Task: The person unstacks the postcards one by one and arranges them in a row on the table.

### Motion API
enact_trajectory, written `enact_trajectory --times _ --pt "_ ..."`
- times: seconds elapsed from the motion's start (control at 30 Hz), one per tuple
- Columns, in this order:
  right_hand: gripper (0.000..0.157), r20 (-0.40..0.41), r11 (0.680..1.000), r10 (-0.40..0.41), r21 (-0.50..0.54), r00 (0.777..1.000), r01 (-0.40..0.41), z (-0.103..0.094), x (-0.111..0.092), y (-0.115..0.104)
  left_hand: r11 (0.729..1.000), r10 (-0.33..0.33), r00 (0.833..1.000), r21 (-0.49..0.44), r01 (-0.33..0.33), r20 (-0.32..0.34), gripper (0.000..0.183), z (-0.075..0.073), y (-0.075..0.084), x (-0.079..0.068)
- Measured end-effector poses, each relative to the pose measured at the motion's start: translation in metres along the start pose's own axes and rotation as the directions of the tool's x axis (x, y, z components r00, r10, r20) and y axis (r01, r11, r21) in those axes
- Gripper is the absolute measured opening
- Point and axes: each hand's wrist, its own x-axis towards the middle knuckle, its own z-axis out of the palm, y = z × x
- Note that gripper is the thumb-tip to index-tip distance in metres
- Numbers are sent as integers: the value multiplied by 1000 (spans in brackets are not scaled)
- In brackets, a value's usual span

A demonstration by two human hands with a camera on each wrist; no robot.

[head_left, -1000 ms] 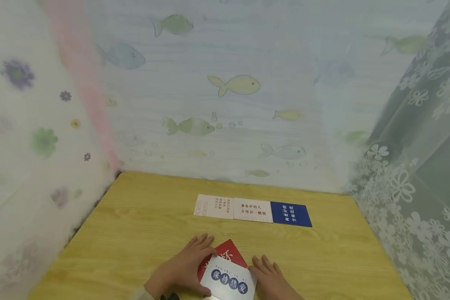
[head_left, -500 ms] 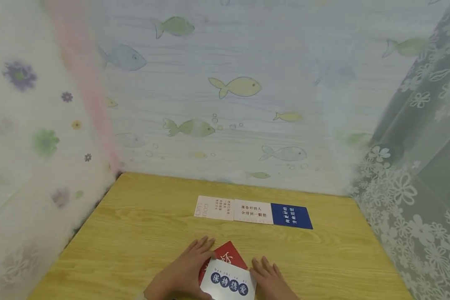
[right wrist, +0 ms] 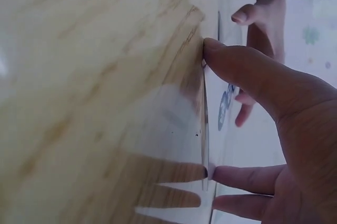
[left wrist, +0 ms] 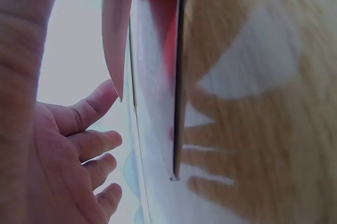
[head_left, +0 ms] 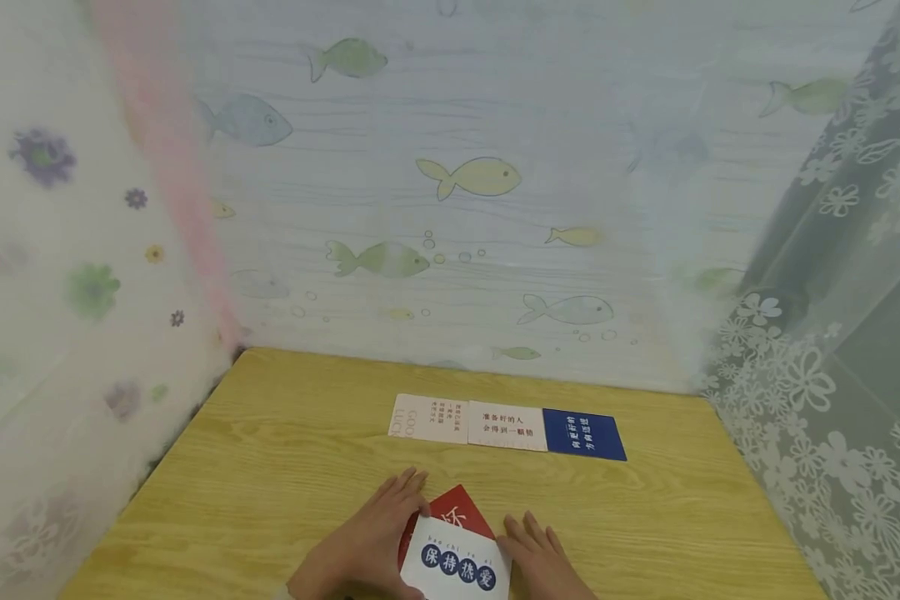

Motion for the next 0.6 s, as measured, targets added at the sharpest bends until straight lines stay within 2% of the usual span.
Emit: enact_trajectory --times 0.23,0.4,0.5,0.6 --pt "90 -52 1000 -25 -20 998 24 -4 6 -3 1000 26 999 13 -26 -45 87 -8 1 -5" --pt "93 -116 998 -68 -10 991 67 -9 8 -5 998 65 993 22 -63 -96 87 -12 -6 -11" --pt "99 -174 995 -102 -16 979 100 -11 9 -6 997 72 990 11 -71 -122 85 -15 -10 -14" --pt "99 -265 984 -174 -94 948 155 -11 10 -6 998 58 987 -3 -59 -148 86 -20 -12 -16"
